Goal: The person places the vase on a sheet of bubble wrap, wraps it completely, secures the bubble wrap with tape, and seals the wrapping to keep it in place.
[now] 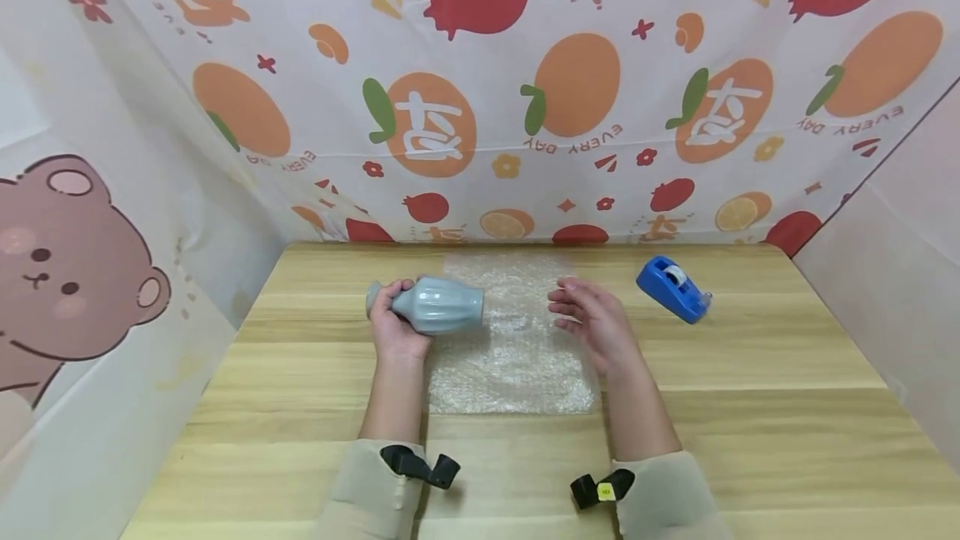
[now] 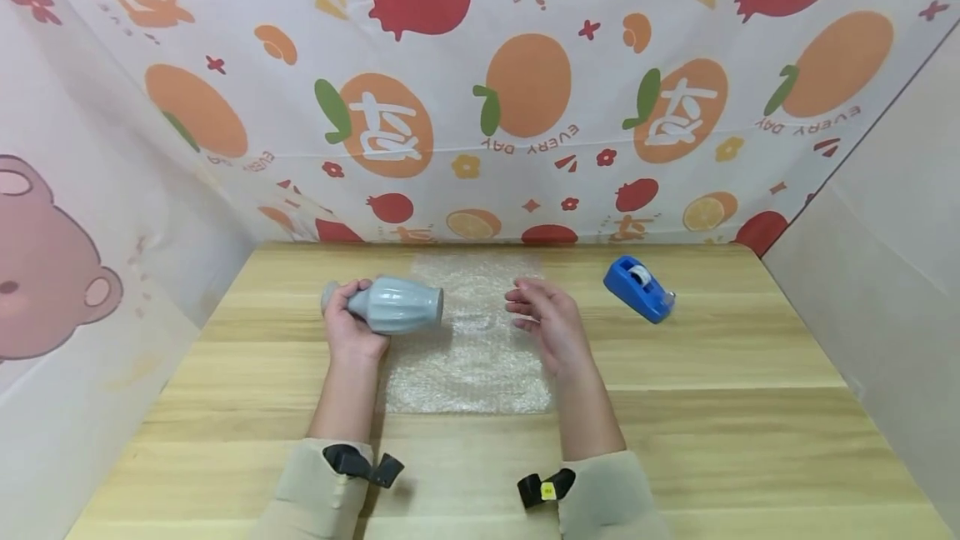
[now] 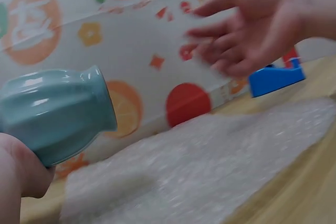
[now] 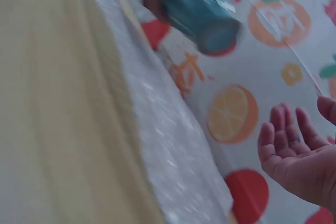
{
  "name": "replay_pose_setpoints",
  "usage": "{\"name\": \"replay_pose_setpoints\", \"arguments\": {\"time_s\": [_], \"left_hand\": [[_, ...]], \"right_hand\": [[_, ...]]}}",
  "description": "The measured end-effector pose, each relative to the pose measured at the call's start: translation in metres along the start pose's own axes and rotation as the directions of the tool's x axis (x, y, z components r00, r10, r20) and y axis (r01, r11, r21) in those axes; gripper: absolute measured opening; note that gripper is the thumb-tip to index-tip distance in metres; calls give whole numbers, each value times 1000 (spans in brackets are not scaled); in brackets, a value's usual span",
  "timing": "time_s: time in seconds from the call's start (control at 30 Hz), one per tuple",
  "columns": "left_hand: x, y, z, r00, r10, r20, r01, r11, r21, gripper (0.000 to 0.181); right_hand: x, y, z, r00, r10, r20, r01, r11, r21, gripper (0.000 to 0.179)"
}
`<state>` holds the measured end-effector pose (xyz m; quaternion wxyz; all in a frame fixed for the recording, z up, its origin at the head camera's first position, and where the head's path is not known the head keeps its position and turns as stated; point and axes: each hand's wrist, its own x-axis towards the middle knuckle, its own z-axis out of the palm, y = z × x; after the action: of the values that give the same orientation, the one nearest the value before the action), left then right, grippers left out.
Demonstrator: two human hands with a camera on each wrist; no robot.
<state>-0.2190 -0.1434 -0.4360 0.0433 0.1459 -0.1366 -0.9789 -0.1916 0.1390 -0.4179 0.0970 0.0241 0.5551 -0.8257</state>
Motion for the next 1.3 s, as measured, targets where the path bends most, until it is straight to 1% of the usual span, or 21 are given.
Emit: {"name": "replay_pose_setpoints", "arguments": {"time_s": [0.1, 0.13, 0.2, 0.23, 0.3, 0.4, 0.5, 0.57, 0.63, 0.73, 0.83, 0.9, 1.0, 1.17, 1.3], "left_hand": [[-6, -14, 10, 1000, 8, 15, -8, 999, 51, 18], [-9, -19, 14, 1000, -1, 24, 0, 998, 67, 18], [-13, -28, 20, 999, -17, 45, 12, 994, 105, 19], [-15, -33, 24, 998, -21, 59, 13, 992, 129, 20], [-19, -42, 29, 996, -37, 85, 22, 985, 174, 25], [-24, -54, 33, 993, -54, 106, 27, 970, 242, 28], [-26, -62, 36, 993, -57, 108, 24, 960, 281, 28], [-26, -65, 36, 993, -51, 107, 17, 956, 292, 28], [-26, -66, 35, 994, -44, 99, 13, 956, 294, 27], [-27, -67, 33, 994, -50, 94, 20, 954, 298, 27], [-28, -68, 30, 993, -46, 107, 11, 951, 309, 24], [-29, -69, 29, 991, -38, 127, -4, 949, 317, 23], [-30, -70, 28, 985, -32, 172, -25, 947, 319, 23], [-33, -70, 26, 968, -34, 249, -48, 948, 316, 22], [-35, -70, 23, 953, -58, 298, -48, 941, 336, 19]], "right_hand": [[1, 9, 17, 999, 39, 19, -38, 999, -36, 38], [1, 12, 23, 999, 46, 26, -45, 998, -36, 42], [0, 18, 34, 998, 51, 35, -50, 999, -9, 47], [0, 22, 40, 998, 38, 47, -38, 999, 5, 48], [-1, 28, 52, 998, 22, 51, -25, 998, 53, 47], [-3, 34, 68, 1000, -28, -12, 29, 991, 132, 37], [-2, 38, 76, 992, -71, -107, 88, 983, 158, 23], [-2, 39, 77, 985, -80, -150, 105, 980, 167, 17], [-1, 39, 76, 985, -75, -153, 100, 981, 165, 15], [-2, 38, 73, 991, -44, -123, 63, 986, 157, 19], [-3, 36, 67, 997, 5, -73, 5, 989, 146, 28], [-4, 34, 63, 998, 38, -42, -32, 989, 144, 33], [-4, 32, 59, 998, 67, -3, -66, 988, 142, 37], [-6, 29, 54, 994, 101, 48, -107, 983, 150, 40], [-9, 30, 50, 988, 122, 93, -134, 982, 135, 42]]}}
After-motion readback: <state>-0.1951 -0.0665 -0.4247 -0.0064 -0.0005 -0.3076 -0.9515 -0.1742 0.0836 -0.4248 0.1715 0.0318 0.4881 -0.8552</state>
